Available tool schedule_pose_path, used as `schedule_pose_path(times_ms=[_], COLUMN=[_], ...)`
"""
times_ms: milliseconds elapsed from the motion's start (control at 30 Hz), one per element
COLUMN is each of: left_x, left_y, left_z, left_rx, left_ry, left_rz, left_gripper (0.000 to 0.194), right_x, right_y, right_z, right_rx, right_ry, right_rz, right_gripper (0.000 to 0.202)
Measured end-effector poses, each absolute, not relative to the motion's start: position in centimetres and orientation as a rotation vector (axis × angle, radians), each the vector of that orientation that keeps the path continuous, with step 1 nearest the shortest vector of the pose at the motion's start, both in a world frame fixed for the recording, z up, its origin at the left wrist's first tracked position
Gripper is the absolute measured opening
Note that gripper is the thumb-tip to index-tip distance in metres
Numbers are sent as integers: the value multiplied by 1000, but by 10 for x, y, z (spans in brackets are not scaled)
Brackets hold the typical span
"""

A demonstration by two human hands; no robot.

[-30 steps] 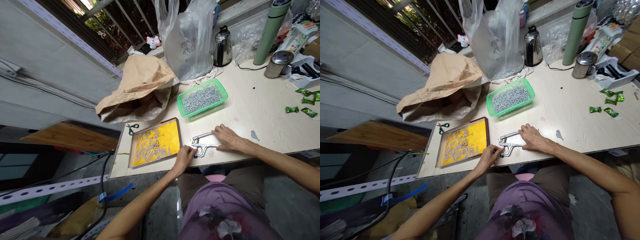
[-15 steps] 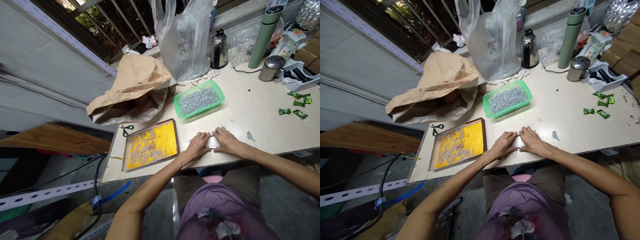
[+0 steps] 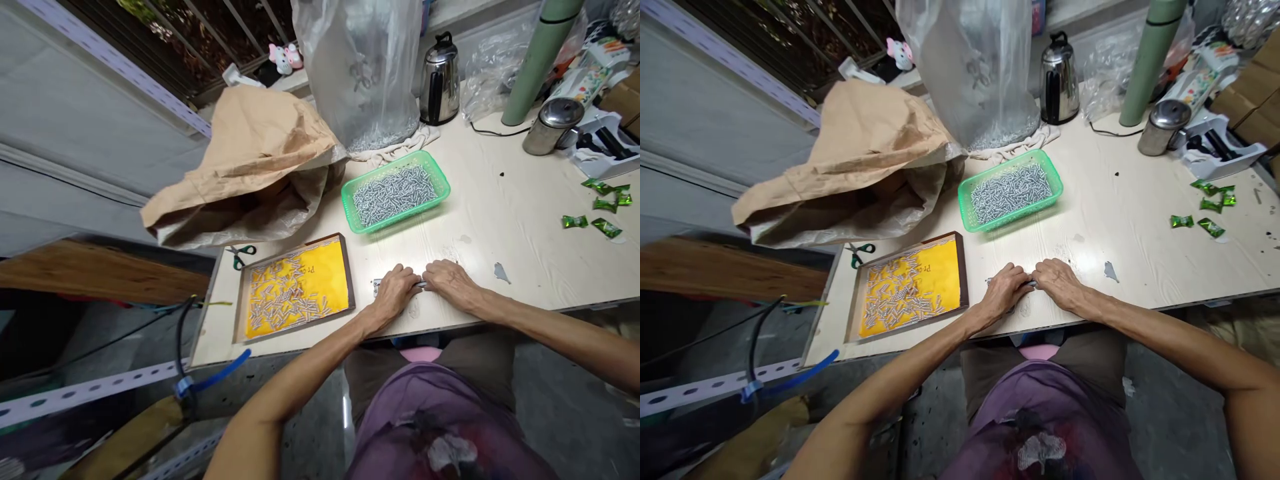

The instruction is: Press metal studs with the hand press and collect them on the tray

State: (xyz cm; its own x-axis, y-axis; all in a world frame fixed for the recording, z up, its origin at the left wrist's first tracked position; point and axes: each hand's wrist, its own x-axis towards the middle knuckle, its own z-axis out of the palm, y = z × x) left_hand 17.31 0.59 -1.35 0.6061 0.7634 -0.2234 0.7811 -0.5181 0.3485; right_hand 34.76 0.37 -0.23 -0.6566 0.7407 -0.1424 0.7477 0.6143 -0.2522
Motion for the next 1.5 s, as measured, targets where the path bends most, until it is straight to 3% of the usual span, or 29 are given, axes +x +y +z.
schedule_pose_path(times_ms=[100,200,267,467,633,833,1000,1133,1267,1400,1500], left_x=[169,165,166,179,181,184,155,88,17,-17,-23], left_y=[1,-14,-29,-66,-68,-72,-98,-94,-56,-23,-14], left_z=[-17,-29,-40,-57,-53,-55,-34,-14,-5,-4,-2], left_rx=[2437,2468,2498,2551,2494,2426,2627,2533,2306,2268,2271], left_ry=[1229,1258,1242,1106,1079,1078,878,1492,2145,2159,2073], left_rz=[12,242,395,508,497,456,627,763,452,6,-132], left_gripper=[21,35,38,42,42,37,24,24,22,20,21], right_x=[353,363,369,365,333,266,242,243,250,263,277], right_y=[5,12,19,42,47,14,14,24,50,92,100], right_z=[0,1,0,-7,6,15,-3,-7,25,66,73], right_rx=[1363,1347,1291,1490,1539,707,543,565,967,1557,1677], right_ry=[2790,2831,2858,2811,2768,3041,3082,3275,3477,3410,3373], right_rz=[-439,-474,-537,-437,-228,-291,-283,-564,-689,-232,-9], right_gripper=[12,45,52,17,15,10,18,14,21,25,31])
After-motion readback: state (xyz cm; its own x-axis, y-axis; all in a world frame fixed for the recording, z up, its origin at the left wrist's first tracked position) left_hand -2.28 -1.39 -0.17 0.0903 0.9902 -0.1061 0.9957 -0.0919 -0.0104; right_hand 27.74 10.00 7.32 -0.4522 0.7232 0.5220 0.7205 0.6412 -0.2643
